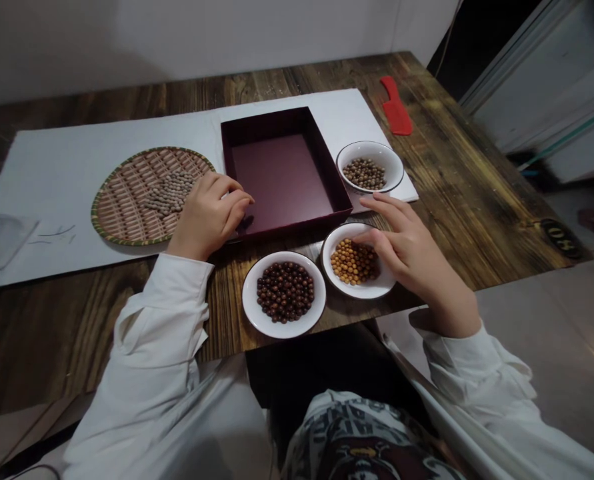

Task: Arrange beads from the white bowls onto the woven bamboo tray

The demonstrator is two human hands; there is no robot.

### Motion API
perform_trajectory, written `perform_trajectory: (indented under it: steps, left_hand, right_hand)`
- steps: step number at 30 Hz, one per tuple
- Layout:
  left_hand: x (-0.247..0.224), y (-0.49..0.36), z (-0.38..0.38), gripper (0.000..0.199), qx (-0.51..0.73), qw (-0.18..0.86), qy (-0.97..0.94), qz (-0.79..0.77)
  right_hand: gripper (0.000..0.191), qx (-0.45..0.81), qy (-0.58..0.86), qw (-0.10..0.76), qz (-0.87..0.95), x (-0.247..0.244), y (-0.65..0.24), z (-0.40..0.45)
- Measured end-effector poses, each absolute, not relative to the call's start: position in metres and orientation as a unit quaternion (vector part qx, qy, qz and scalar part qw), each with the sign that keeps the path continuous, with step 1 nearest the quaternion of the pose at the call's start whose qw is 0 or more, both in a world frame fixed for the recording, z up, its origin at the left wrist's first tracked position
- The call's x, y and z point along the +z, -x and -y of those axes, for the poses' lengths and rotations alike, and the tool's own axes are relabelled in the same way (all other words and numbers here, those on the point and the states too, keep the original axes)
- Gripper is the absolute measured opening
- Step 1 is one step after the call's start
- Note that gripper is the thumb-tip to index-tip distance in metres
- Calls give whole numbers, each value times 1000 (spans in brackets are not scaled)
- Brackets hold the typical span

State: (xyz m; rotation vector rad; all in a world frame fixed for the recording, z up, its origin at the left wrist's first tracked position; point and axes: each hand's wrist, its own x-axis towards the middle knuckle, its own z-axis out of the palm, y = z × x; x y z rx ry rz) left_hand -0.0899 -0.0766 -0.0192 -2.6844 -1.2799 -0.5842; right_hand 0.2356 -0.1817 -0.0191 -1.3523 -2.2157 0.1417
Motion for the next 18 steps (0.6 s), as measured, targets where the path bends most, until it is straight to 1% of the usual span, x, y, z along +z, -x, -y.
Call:
perform_trajectory:
  steps: [4,9,18]
  left_hand:
    - [-19,89,77,46,-192,40,881,430]
    - [-19,90,77,49,-190,51,885,423]
    - [-19,90,77,46,-193,44,884,423]
  right_hand:
    - [37,57,498,264,824,-18,-234,183]
    - [38,58,493,251,831,-18,-233,184]
    - [39,63,493,260,828,-18,-235,184]
